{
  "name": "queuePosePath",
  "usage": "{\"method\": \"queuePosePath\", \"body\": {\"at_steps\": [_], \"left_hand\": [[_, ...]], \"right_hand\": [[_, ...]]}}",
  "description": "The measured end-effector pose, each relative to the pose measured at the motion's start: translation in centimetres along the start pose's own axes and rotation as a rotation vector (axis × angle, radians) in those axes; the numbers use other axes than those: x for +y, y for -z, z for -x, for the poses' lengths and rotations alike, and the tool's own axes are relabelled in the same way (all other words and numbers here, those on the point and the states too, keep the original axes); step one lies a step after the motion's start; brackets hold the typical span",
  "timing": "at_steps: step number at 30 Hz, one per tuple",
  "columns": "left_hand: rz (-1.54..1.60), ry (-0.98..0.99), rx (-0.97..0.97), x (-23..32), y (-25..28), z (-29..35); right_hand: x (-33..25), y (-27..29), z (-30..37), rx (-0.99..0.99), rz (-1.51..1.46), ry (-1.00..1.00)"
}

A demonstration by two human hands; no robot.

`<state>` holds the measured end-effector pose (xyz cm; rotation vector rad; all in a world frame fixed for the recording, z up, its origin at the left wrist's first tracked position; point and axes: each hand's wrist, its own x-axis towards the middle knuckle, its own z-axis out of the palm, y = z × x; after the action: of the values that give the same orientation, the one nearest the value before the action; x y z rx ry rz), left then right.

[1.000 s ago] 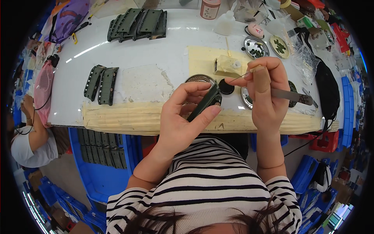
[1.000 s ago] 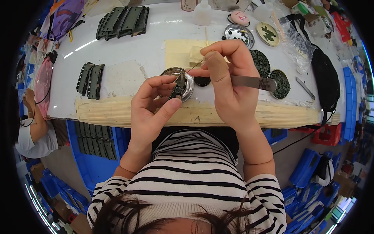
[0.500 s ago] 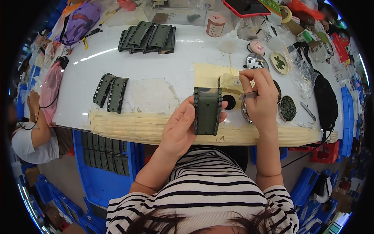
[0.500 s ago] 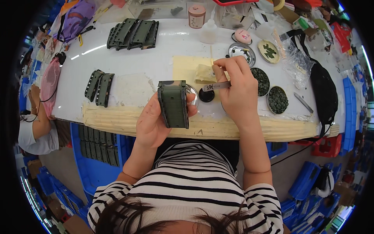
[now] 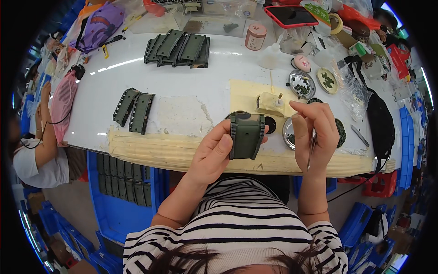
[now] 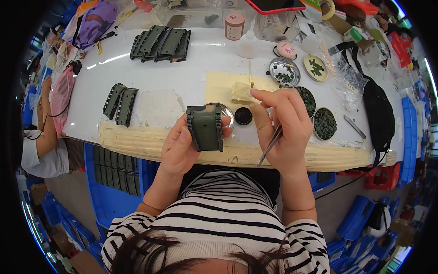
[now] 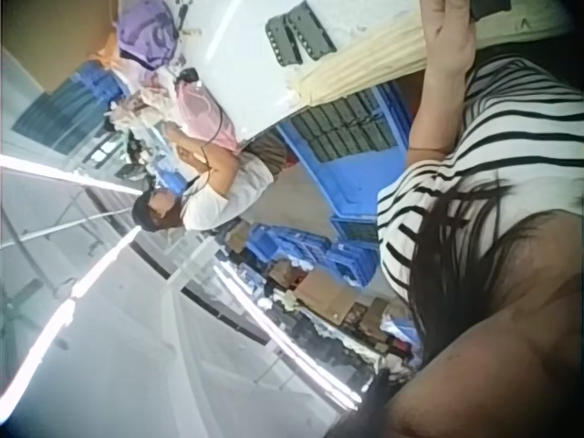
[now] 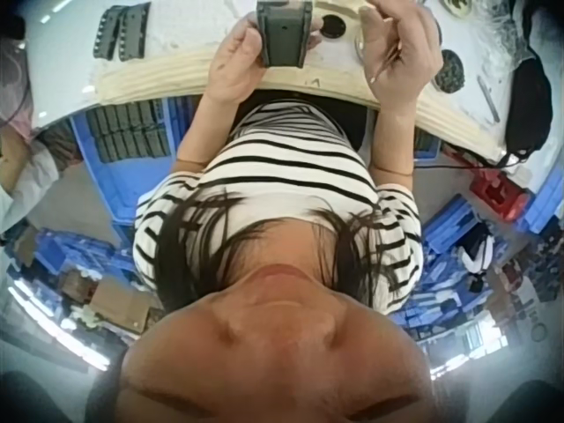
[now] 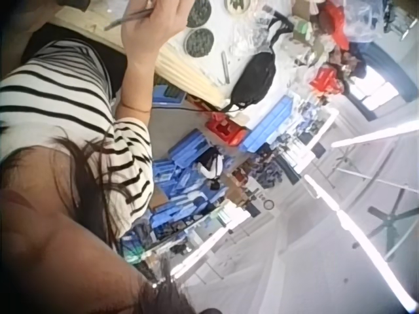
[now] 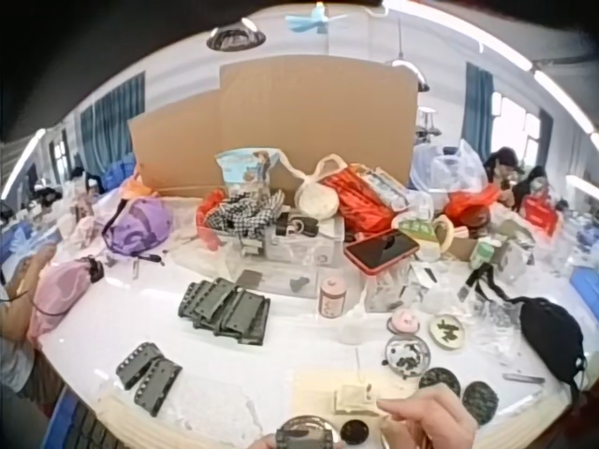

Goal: Assembling and gluing small parts onto plastic toy tank models at a workbench.

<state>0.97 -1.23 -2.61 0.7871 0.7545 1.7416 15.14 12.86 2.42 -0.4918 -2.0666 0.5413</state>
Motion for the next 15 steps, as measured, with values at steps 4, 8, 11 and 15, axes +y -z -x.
{"method": "queuePosePath", "body": {"at_steps": [4, 8, 11, 15], "left_hand": [[0.192, 0.056, 0.055, 0.6, -0.2, 0.3], [0.306, 0.117, 0.163, 2.5, 1.7, 0.8], [-0.606, 0.096, 0.487, 4.8, 2.8, 1.2], [-1.116, -0.138, 0.748, 5.7, 4.9, 2.0]], "right_hand": [[-0.5, 0.1, 0.3, -0.012, -0.018, 0.012], [-0.5, 0.6, 0.8, -0.019, -0.025, -0.017], [-0.4, 0.9, 1.2, -0.030, -0.024, -0.033], [-0.1, 0.9, 1.5, -0.040, -0.020, -0.029]]}}
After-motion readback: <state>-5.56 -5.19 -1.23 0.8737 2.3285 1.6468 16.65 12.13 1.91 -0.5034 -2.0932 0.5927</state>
